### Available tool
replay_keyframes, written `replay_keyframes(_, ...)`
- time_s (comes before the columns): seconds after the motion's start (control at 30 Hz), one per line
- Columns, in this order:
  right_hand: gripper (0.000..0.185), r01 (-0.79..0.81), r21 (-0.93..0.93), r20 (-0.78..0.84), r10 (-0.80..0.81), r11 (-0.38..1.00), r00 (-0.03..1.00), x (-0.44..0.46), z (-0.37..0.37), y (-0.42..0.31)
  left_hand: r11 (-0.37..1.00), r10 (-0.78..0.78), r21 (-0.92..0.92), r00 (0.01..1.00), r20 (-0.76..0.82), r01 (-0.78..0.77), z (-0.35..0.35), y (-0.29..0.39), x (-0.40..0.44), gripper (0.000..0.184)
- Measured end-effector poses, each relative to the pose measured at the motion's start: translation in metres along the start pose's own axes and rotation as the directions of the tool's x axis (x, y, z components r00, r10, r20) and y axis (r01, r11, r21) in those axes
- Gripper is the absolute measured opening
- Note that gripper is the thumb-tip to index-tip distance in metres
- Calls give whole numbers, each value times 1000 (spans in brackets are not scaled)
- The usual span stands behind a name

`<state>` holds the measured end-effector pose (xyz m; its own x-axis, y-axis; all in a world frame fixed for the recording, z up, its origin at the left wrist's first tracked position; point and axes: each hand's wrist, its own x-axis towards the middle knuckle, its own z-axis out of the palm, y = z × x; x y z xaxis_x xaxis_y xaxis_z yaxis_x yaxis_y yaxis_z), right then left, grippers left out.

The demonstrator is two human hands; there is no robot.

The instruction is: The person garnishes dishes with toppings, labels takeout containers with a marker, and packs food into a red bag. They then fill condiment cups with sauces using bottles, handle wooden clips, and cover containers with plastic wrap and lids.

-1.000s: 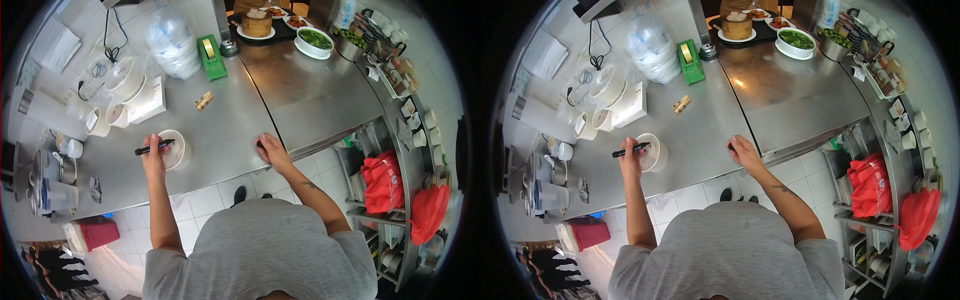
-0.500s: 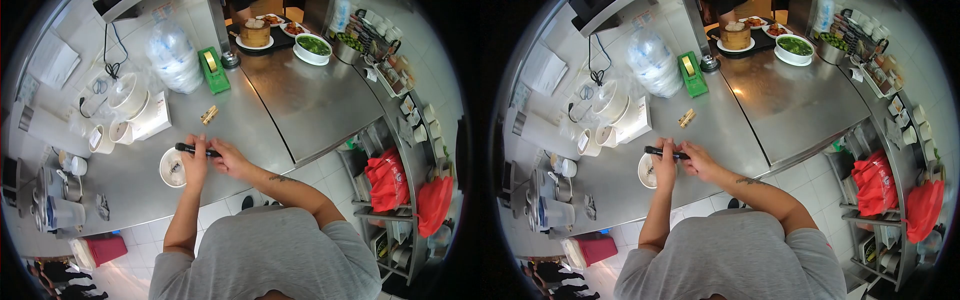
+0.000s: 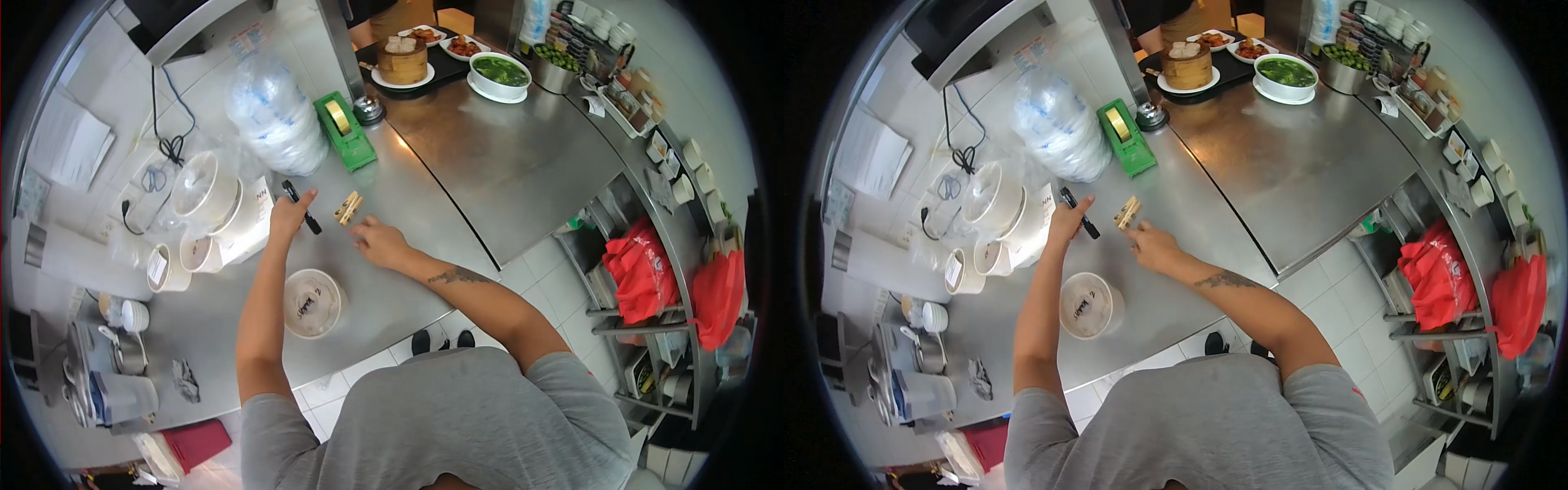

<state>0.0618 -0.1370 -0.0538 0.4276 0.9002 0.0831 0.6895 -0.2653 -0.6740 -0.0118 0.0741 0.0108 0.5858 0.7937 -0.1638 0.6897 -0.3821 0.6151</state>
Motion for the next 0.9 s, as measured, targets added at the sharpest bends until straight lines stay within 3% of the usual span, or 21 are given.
replay_keyframes(0.13, 37, -11, -99, -65, 4, 995, 998, 32, 6, 4, 992, 33, -123, 999, 1, -32, 8, -4, 12, 64)
replay_keyframes(0.23, 35, 1, -53, -173, -11, 999, 985, 40, 7, 12, 934, 333, -142, 943, 21, -327, -11, -30, -8, 52)
replay_keyframes(0.3, 33, 32, 60, -238, -17, 998, 971, 33, 13, 29, 835, 511, 163, 851, 122, -525, -36, -57, -46, 37)
replay_keyframes(0.37, 30, 73, 211, -288, -9, 975, 957, 18, 14, 61, 889, 320, 231, 897, 304, -395, -57, -74, -93, 33)
replay_keyframes(0.4, 27, -140, 510, -118, 230, 849, 966, 0, -10, 51, 901, 218, 280, 905, 366, -331, -67, -76, -115, 33)
replay_keyframes(0.43, 23, -352, 718, 116, 396, 601, 911, -22, -35, 36, 904, 113, 334, 901, 419, -268, -72, -79, -134, 33)
replay_keyframes(0.5, 18, -250, 878, 89, 374, 408, 923, -53, -40, 56, 995, -12, -83, 891, 454, 55, -67, -93, -159, 30)
replay_keyframes(0.6, 18, -252, 867, 54, 423, 429, 905, -114, -75, 60, 856, 8, -491, 945, 328, 163, -38, -103, -180, 32)
replay_keyframes(0.63, 17, -286, 872, 76, 467, 398, 881, -136, -91, 58, 878, 19, -458, 944, 330, 142, -29, -91, -182, 33)
replay_keyframes(0.77, 17, -298, 777, -110, 585, 555, 803, -226, -127, 91, 929, 110, -368, 920, 377, 40, 20, -21, -205, 33)
replay_keyframes(0.9, 19, -203, 650, -379, 544, 732, 748, -340, -168, 129, 908, 291, -412, 814, 503, -70, 104, 76, -239, 33)
